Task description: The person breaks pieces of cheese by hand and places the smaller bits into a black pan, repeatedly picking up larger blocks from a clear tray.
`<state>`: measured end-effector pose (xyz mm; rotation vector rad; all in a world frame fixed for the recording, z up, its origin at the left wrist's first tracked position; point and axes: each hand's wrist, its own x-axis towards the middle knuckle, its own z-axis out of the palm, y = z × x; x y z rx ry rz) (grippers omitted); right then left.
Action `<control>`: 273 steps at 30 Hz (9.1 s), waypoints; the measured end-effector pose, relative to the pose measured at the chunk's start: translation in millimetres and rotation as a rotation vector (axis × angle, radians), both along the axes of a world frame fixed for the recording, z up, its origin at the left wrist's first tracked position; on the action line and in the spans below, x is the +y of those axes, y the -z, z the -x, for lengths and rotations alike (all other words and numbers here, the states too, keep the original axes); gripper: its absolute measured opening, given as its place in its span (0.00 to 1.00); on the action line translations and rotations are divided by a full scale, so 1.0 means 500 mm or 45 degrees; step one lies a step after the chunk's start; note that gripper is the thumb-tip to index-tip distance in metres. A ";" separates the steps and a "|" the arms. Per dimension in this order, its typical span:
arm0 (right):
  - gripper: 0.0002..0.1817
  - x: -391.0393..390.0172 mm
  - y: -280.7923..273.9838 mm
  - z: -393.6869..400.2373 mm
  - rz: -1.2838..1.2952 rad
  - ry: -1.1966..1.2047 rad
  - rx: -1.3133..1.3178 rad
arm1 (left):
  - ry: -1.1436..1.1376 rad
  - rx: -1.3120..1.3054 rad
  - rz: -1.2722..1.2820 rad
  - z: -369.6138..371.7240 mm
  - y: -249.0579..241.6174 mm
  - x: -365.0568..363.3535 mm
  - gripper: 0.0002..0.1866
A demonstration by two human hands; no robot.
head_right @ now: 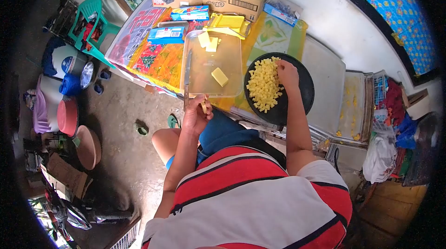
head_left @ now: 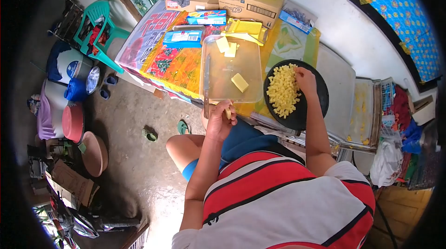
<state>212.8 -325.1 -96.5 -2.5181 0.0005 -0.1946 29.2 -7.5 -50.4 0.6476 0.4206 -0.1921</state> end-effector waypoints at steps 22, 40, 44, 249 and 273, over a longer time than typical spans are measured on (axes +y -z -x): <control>0.12 0.340 -0.172 0.225 -0.529 -0.912 -0.035 | -0.031 -0.007 0.007 -0.023 0.020 -0.005 0.14; 0.29 0.361 -0.116 0.217 -0.900 -0.753 0.331 | 0.079 -0.058 -0.120 -0.048 -0.010 -0.018 0.19; 0.31 0.368 -0.106 0.213 -1.127 -0.709 0.359 | 0.062 -0.045 -0.106 -0.052 -0.016 -0.012 0.20; 0.13 0.322 -0.199 0.237 -1.395 -0.929 0.673 | -0.320 -0.465 -1.092 0.022 -0.052 -0.006 0.04; 0.12 0.320 -0.204 0.231 -1.434 -0.937 0.787 | -0.231 -0.410 -0.805 0.018 -0.043 -0.006 0.04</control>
